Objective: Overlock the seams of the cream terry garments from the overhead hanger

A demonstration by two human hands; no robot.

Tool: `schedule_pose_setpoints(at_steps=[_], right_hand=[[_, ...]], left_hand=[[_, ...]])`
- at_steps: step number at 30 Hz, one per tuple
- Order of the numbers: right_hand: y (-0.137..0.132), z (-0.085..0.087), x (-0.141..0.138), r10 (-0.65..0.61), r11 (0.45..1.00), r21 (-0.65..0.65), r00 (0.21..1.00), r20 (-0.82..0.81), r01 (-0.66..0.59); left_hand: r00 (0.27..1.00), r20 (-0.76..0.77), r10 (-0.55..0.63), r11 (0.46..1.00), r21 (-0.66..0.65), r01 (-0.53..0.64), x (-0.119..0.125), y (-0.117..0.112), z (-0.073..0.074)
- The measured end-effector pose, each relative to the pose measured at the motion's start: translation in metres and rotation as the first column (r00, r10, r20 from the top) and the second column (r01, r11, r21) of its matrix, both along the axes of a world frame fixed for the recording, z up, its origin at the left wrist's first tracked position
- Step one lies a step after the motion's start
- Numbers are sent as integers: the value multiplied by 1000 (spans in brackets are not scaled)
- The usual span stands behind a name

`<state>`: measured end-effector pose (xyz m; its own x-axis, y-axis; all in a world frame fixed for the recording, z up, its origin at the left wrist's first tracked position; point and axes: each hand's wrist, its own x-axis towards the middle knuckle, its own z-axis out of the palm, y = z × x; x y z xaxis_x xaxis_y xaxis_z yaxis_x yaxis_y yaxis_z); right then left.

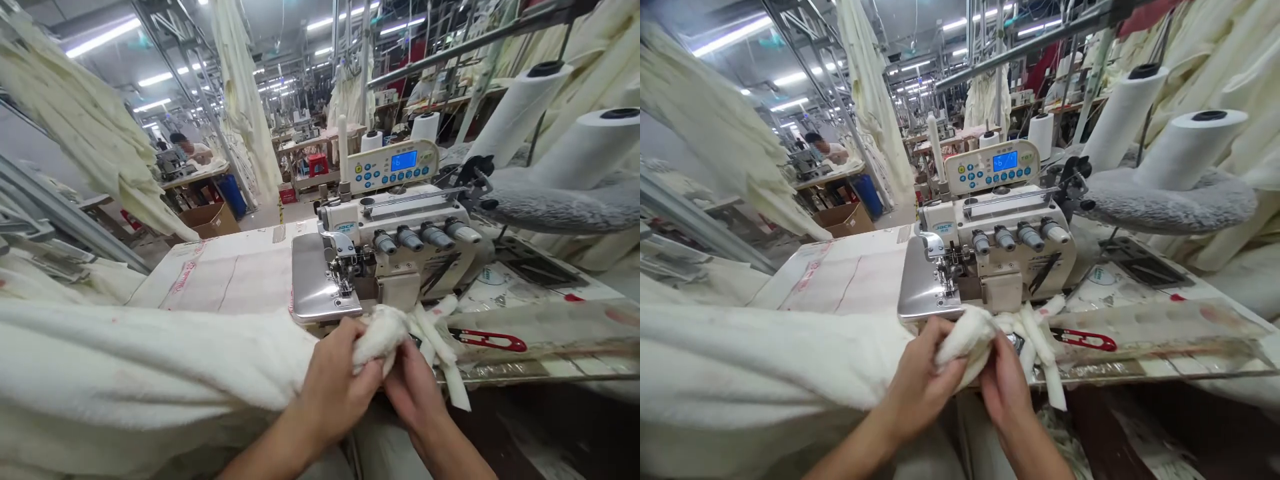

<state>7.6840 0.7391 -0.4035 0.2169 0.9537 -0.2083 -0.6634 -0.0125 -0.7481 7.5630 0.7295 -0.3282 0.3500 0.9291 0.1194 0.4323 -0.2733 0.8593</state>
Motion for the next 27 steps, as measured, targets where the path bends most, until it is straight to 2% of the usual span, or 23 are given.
schedule_pose_setpoints(at_steps=[2, 3, 4, 5, 7, 8, 10, 13, 16, 18, 21, 27], right_hand=[[-17, 2, 5, -111, 994, 33, 964, 242, 107], [-25, 5, 5, -189, 981, 109, 900, 393, 158], [-32, 10, 3, -238, 967, 205, 812, 533, 150], [-38, 15, 0, -228, 961, 269, 735, 639, 64], [-44, 25, -9, -35, 948, 237, 674, 738, -211], [-45, 30, -14, 100, 927, 169, 657, 747, -334], [-45, 36, -24, 281, 883, 77, 653, 704, -463], [-44, 36, -34, 356, 836, 74, 640, 681, -543], [-44, 32, -37, 364, 818, 76, 615, 700, -570], [-45, 28, -38, 379, 819, 52, 607, 699, -571], [-46, 24, -40, 393, 826, 14, 593, 702, -564], [-45, 15, -46, 252, 853, 74, 531, 809, -517]], left_hand=[[977, 200, 77, 984, -173, -42, -16, -12, 0], [949, 290, 123, 964, -260, -46, -24, -19, -1], [916, 364, 167, 943, -329, -42, -31, -26, -2], [885, 418, 204, 927, -374, -37, -38, -34, -5], [849, 466, 249, 917, -395, -53, -49, -45, -9], [850, 461, 256, 923, -379, -72, -54, -49, -11], [871, 425, 245, 940, -323, -107, -63, -53, -10], [935, 311, 168, 960, -267, -83, -73, -48, -3], [975, 158, 159, 962, -245, -117, -76, -41, 2], [958, 128, 258, 941, -259, -219, -73, -40, -1], [895, 183, 408, 882, -334, -333, -68, -42, -14], [836, 288, 467, 851, -405, -336, -64, -43, -36]])
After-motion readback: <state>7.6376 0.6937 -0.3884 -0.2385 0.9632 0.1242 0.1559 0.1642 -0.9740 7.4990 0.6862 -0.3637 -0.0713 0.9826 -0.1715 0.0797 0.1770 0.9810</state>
